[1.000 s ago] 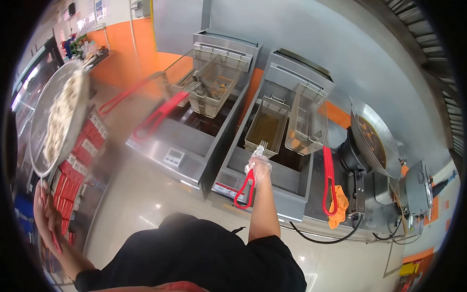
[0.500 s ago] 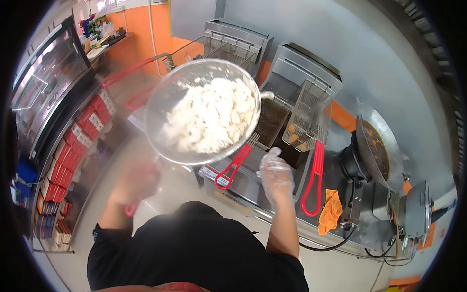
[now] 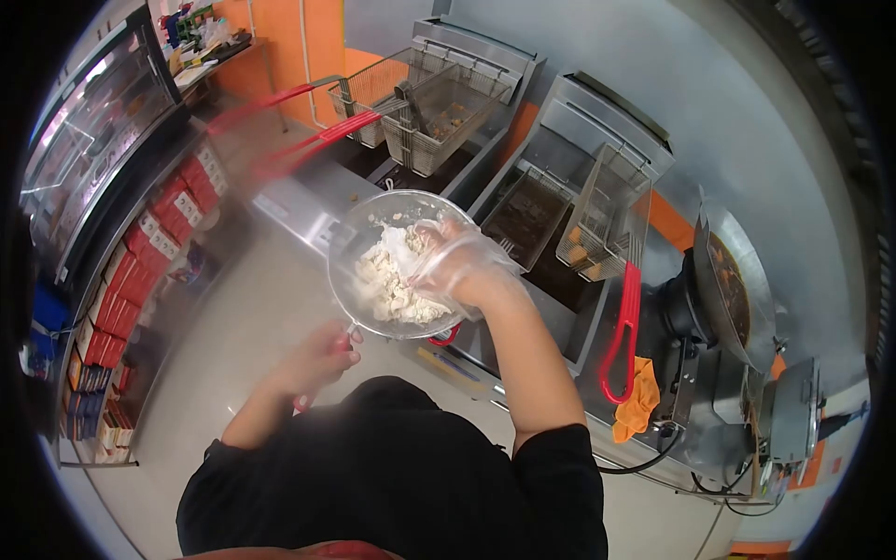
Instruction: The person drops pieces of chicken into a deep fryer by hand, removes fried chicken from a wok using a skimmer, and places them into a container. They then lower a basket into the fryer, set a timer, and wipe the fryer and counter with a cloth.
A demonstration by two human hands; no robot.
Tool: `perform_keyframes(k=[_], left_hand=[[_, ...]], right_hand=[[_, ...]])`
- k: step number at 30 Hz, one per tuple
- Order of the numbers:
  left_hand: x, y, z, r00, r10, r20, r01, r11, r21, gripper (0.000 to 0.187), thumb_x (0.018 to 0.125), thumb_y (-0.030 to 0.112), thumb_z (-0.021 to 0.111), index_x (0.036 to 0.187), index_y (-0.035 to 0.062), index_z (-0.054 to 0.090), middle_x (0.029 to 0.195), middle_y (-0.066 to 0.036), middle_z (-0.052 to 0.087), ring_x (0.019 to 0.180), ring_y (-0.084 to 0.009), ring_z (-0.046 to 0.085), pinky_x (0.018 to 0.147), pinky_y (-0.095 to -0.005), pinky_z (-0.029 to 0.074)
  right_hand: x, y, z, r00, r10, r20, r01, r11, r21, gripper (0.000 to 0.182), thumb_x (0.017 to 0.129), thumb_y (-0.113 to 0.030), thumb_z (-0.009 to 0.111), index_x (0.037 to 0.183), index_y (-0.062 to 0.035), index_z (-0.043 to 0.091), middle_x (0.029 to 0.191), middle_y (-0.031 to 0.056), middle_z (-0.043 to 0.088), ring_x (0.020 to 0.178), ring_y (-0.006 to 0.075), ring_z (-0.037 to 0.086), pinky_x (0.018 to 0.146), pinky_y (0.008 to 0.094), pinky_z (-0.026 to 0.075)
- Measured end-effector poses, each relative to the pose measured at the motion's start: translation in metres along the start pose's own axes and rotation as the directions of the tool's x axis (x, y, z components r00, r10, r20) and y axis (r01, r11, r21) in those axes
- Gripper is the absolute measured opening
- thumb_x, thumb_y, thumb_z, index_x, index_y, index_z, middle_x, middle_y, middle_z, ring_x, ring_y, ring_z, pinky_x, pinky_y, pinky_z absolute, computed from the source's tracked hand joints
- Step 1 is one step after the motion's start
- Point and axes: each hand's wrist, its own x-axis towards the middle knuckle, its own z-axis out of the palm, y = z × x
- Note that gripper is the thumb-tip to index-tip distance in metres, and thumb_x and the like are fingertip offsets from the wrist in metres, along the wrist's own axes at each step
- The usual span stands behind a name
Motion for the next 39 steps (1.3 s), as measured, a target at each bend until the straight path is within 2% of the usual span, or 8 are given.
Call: perform_keyframes(k=[7, 10, 11, 17, 22, 24, 27, 39], left_hand=[[0.017, -0.007, -0.034, 1.0, 0.0, 0.017, 0.001, 1.0, -0.003, 0.022, 0.082, 0.009, 0.055, 0.1, 0.0055, 0.043, 0.059, 0.004, 0.037, 0.041, -0.0045, 0.036, 0.038, -0.0203, 0.03], [0.023, -0.007, -0.048, 0.998, -0.003, 0.062, 0.007, 0.998, -0.061, 0.022, 0.082, 0.01, 0.055, 0.099, 0.0053, 0.043, 0.061, 0.004, 0.038, 0.041, -0.0043, 0.035, 0.038, -0.0203, 0.029], [0.026, -0.005, -0.053, 0.997, 0.0, 0.08, 0.003, 0.999, -0.047, 0.022, 0.082, 0.01, 0.055, 0.099, 0.0053, 0.043, 0.061, 0.004, 0.038, 0.042, -0.0042, 0.035, 0.038, -0.0202, 0.029], [0.049, 0.008, -0.069, 0.981, 0.012, 0.196, -0.016, 1.0, 0.021, 0.024, 0.082, 0.012, 0.056, 0.1, 0.0047, 0.043, 0.064, 0.003, 0.04, 0.045, -0.0044, 0.037, 0.04, -0.0202, 0.029], [0.086, 0.009, -0.065, 0.969, 0.059, 0.241, -0.067, 0.997, 0.023, 0.025, 0.081, 0.015, 0.057, 0.1, 0.0042, 0.044, 0.063, 0.002, 0.041, 0.047, -0.0054, 0.038, 0.041, -0.0209, 0.031], [0.099, 0.017, -0.067, 0.946, 0.05, 0.32, -0.049, 0.999, -0.013, 0.024, 0.082, 0.014, 0.056, 0.1, 0.0036, 0.044, 0.061, 0.002, 0.041, 0.046, -0.0049, 0.036, 0.04, -0.0209, 0.029], [0.105, 0.032, -0.064, 0.935, 0.028, 0.354, -0.03, 1.0, -0.002, 0.023, 0.082, 0.013, 0.055, 0.098, 0.0029, 0.043, 0.059, 0.002, 0.04, 0.044, -0.0041, 0.035, 0.038, -0.0209, 0.027], [0.143, 0.043, -0.058, 0.951, -0.022, 0.309, -0.003, 0.997, 0.08, 0.024, 0.081, 0.014, 0.057, 0.098, 0.003, 0.043, 0.064, 0.002, 0.041, 0.046, -0.005, 0.035, 0.041, -0.0212, 0.03]], right_hand=[[0.055, -0.026, -0.011, 0.821, 0.119, 0.558, -0.178, 0.983, 0.052, 0.084, 0.064, -0.049, 0.061, 0.134, -0.0181, 0.027, 0.137, 0.0159, 0.026, 0.117, 0.0328, 0.038, 0.096, 0.0345, 0.034], [0.047, -0.031, -0.029, 0.804, 0.128, 0.581, -0.141, 0.99, -0.023, 0.084, 0.063, -0.048, 0.062, 0.134, -0.0189, 0.027, 0.129, 0.0193, 0.036, 0.109, 0.0345, 0.046, 0.091, 0.0356, 0.039], [0.038, -0.024, -0.017, 0.934, 0.024, 0.357, 0.024, 0.991, -0.13, 0.084, 0.062, -0.046, 0.063, 0.134, -0.0194, 0.027, 0.116, 0.0211, 0.047, 0.1, 0.0343, 0.052, 0.086, 0.0364, 0.042], [0.046, -0.033, -0.005, 0.875, 0.246, 0.416, -0.319, 0.941, 0.114, 0.064, 0.066, -0.024, 0.064, 0.124, -0.0079, 0.041, 0.105, 0.0232, 0.053, 0.095, 0.0343, 0.054, 0.085, 0.0353, 0.043], [0.039, 0.0, -0.029, 0.903, 0.341, 0.261, -0.396, 0.897, 0.196, 0.047, 0.068, -0.013, 0.062, 0.112, -0.0039, 0.049, 0.095, 0.018, 0.059, 0.089, 0.0309, 0.057, 0.079, 0.0334, 0.044], [0.037, 0.019, -0.034, 0.948, 0.314, 0.049, -0.298, 0.827, 0.476, 0.043, 0.07, -0.014, 0.058, 0.111, -0.0036, 0.051, 0.101, 0.02, 0.057, 0.094, 0.0327, 0.055, 0.083, 0.0347, 0.043], [0.043, 0.023, -0.05, 0.904, 0.427, 0.02, -0.407, 0.845, 0.347, 0.046, 0.068, -0.016, 0.061, 0.111, -0.0042, 0.051, 0.101, 0.0186, 0.057, 0.095, 0.0307, 0.055, 0.083, 0.0328, 0.042], [0.073, 0.067, -0.049, 0.928, 0.365, 0.076, -0.316, 0.66, 0.682, 0.045, 0.065, -0.016, 0.068, 0.107, -0.0064, 0.052, 0.089, 0.0061, 0.058, 0.08, 0.0151, 0.053, 0.074, 0.0273, 0.043]])
